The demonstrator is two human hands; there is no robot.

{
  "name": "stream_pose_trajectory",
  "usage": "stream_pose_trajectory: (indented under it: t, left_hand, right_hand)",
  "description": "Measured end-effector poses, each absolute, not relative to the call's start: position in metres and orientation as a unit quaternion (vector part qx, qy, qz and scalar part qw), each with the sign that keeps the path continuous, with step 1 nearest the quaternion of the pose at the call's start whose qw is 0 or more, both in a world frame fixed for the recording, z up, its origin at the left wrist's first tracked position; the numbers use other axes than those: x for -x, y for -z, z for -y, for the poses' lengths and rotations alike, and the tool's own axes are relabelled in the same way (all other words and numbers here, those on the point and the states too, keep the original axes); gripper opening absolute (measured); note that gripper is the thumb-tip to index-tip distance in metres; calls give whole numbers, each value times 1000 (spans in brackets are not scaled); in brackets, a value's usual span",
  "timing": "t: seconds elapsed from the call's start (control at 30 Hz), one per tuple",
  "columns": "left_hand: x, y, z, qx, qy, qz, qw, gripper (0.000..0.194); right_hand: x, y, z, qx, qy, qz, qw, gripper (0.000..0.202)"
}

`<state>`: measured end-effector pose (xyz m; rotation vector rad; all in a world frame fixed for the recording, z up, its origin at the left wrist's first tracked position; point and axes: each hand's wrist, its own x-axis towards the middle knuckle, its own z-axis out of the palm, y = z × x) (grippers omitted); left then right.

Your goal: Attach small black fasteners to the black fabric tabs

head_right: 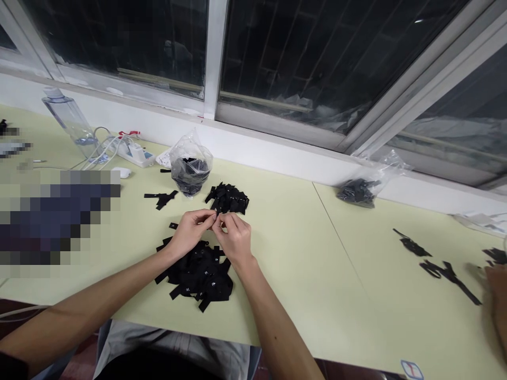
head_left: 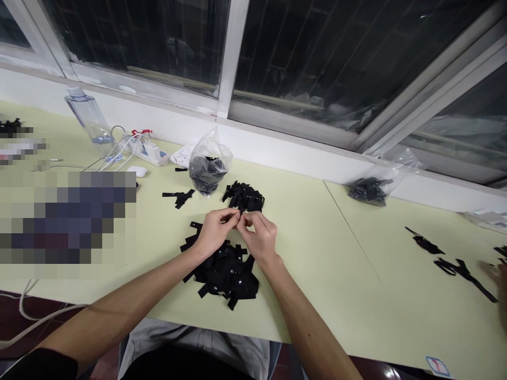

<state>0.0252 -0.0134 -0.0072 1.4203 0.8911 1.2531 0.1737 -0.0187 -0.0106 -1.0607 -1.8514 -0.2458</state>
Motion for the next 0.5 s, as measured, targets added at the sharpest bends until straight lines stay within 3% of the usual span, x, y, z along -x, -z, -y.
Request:
stream_pose_trajectory:
  t: [0.3,0.5]
  left_hand:
    - [-17,13,-2,-625,-471,-407,471,26]
    - [-14,15,-9,-740,-367,-394,403,13]
  right_hand:
    - [-202,-1,15,487,-63,730,476,9]
    - [-233,6,2,488,-106,811,305,12]
